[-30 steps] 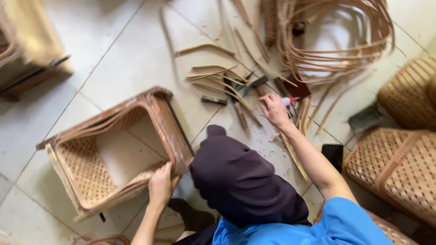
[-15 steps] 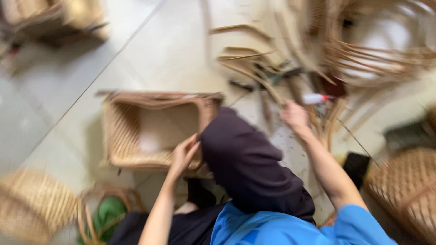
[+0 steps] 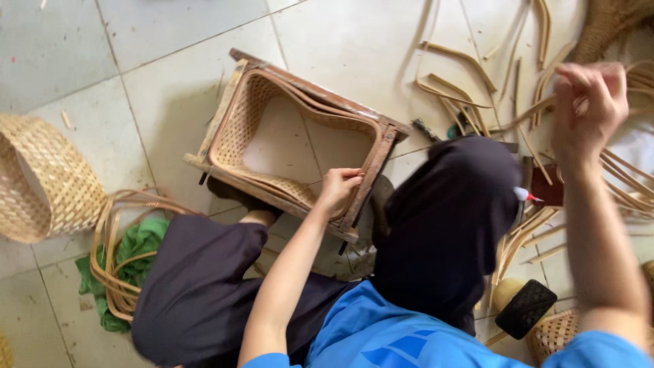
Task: The person weaves a rectangular basket by inserting and bending thin wooden strips into a wooden frame. They use a hammer to tap strips into place and scissors to trim excess material, working on the basket's side walls.
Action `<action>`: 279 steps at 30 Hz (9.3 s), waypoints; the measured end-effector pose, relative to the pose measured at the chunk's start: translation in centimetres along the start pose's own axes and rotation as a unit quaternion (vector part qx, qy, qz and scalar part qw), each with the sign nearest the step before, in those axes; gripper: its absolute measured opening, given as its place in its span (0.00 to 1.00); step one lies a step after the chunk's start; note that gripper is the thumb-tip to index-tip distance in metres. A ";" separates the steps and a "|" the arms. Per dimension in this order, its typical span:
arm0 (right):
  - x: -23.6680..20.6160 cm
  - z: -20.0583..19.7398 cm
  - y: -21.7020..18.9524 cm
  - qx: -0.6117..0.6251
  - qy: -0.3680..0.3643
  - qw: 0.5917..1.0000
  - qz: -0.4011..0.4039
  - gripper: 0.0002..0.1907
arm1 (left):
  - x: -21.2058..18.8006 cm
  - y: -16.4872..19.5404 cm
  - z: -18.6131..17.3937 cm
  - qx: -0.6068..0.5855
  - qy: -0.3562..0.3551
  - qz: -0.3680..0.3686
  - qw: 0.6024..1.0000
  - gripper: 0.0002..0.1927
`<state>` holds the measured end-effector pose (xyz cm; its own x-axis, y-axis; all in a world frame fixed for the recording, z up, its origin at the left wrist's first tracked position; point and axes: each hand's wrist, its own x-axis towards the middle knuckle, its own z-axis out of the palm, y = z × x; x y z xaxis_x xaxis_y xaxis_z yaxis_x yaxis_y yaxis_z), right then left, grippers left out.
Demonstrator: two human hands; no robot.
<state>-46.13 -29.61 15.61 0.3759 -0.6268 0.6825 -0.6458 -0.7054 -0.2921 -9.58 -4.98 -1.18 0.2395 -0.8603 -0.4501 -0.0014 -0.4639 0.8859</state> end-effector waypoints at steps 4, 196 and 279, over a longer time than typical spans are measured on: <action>12.3 3.1 -10.9 0.006 -0.233 0.969 -0.078 0.09 | -0.7 2.4 -0.5 0.114 -0.004 -0.036 0.993 0.18; -5.6 35.8 -36.6 0.402 -0.706 0.563 0.154 0.25 | 3.8 7.0 -31.2 0.694 -0.051 0.054 0.716 0.09; -15.4 6.7 12.3 -0.295 -0.441 0.801 0.278 0.13 | -6.5 1.2 -8.0 0.453 -0.162 0.058 0.875 0.13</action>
<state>-55.44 -30.79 -2.98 0.0759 -0.9631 -0.2582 -0.9800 -0.1198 0.1589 -3.42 1.77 3.67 -0.1007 -0.8599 -0.5005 -0.8113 -0.2202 0.5415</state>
